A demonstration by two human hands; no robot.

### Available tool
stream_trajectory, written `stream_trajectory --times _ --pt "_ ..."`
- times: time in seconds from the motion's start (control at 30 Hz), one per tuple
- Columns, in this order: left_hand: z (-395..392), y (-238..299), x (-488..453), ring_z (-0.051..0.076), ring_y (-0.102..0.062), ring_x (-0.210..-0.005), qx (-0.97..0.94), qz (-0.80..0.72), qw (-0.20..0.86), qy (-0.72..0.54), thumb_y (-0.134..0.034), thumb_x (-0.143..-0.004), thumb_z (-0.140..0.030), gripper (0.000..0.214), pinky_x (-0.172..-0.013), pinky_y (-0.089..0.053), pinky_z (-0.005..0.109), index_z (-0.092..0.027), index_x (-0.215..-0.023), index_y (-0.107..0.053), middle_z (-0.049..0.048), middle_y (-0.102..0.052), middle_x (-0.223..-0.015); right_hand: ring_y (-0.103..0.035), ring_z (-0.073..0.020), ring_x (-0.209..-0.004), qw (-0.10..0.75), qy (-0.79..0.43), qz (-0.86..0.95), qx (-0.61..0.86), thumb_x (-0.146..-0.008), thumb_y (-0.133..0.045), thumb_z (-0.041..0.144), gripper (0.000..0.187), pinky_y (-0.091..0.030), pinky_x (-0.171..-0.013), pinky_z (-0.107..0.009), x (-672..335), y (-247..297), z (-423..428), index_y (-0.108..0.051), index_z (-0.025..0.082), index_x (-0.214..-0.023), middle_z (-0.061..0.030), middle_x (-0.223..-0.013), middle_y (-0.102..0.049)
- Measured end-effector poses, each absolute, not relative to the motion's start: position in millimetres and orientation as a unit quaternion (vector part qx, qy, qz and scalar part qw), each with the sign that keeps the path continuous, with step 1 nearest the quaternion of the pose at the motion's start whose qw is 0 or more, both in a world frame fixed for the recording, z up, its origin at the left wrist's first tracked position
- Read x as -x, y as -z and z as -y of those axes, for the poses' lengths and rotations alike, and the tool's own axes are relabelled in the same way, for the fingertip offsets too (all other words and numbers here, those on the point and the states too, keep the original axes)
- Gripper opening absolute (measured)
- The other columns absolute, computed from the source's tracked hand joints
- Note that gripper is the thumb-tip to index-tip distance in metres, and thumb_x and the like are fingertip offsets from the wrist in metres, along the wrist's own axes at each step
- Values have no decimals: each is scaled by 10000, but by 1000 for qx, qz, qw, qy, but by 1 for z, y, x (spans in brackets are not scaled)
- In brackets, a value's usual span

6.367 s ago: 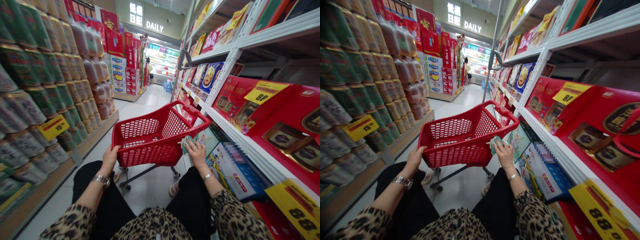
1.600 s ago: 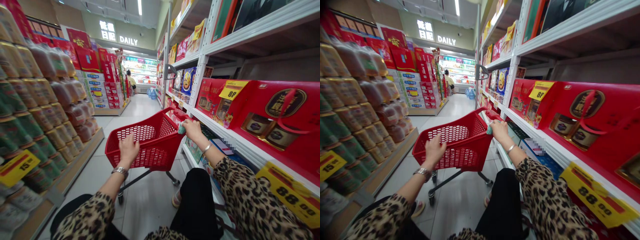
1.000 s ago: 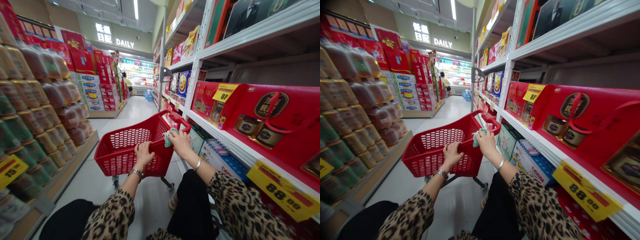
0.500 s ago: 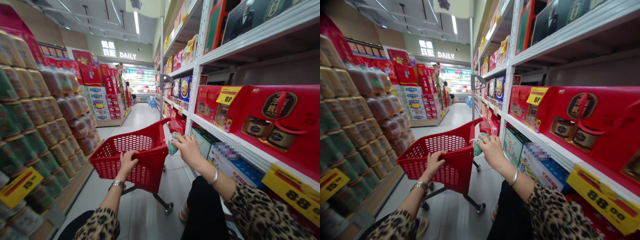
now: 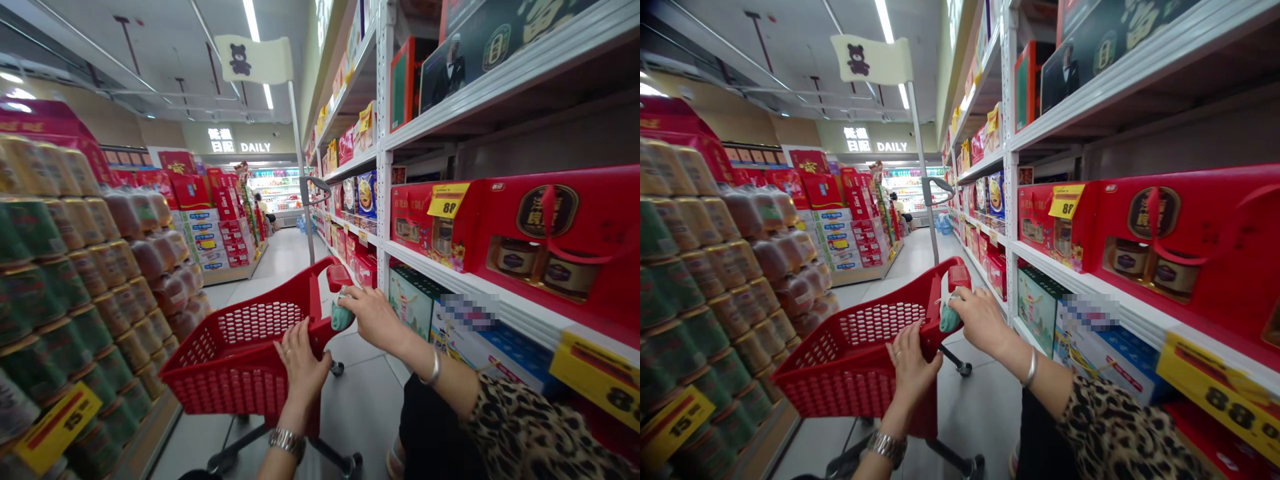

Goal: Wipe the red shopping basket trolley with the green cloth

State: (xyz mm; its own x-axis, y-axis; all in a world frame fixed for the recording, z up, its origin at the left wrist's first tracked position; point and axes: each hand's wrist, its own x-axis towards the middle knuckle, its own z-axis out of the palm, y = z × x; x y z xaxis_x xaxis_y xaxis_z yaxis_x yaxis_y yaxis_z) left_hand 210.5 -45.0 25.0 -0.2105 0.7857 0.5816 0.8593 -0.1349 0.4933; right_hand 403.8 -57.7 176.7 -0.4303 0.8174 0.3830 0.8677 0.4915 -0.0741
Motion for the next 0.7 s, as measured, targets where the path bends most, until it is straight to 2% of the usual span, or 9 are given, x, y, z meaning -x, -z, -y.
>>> stream_trajectory --times 0.1,0.2,0.37,0.53,0.7 --pt "35 -34 -229 388 -446 -1391 597 678 24 427 -686 -721 -234 578 -1239 -113 752 -217 -1290 -588 156 -588 -1391 -596 -247 -1123 184 69 835 514 -884 -487 -8 517 -413 -905 -376 -407 -175 54 -719 280 -1246 -61 -1411 -637" --pt "25 -37 -231 381 -464 -1330 574 689 6 441 -706 -711 -211 480 -1192 -209 756 -223 -1180 -606 133 -597 -1292 -595 -241 -1135 188 61 833 517 -877 -501 -8 518 -416 -921 -369 -410 -174 50 -711 276 -1255 -59 -1397 -640" --pt "21 -38 -224 386 -475 -1289 584 678 -8 446 -781 -678 -252 480 -1155 -253 748 -220 -1126 -609 114 -594 -1228 -598 -232 -1104 183 67 834 516 -873 -509 -9 500 -415 -910 -356 -409 -178 55 -710 270 -1236 -59 -1377 -645" --pt "30 -45 -210 357 -526 -1221 609 667 -13 429 -746 -687 -230 413 -1173 -247 724 -207 -1080 -620 93 -617 -1149 -598 -232 -1067 197 74 839 501 -872 -501 -9 495 -412 -872 -349 -405 -177 68 -721 274 -1214 -52 -1359 -653" --pt "38 -47 -190 359 -555 -1203 629 651 -23 425 -731 -667 -295 403 -1175 -275 711 -222 -1047 -616 76 -636 -1123 -590 -233 -1043 216 61 853 472 -865 -534 -2 479 -419 -879 -363 -401 -173 79 -716 281 -1206 -48 -1371 -655"
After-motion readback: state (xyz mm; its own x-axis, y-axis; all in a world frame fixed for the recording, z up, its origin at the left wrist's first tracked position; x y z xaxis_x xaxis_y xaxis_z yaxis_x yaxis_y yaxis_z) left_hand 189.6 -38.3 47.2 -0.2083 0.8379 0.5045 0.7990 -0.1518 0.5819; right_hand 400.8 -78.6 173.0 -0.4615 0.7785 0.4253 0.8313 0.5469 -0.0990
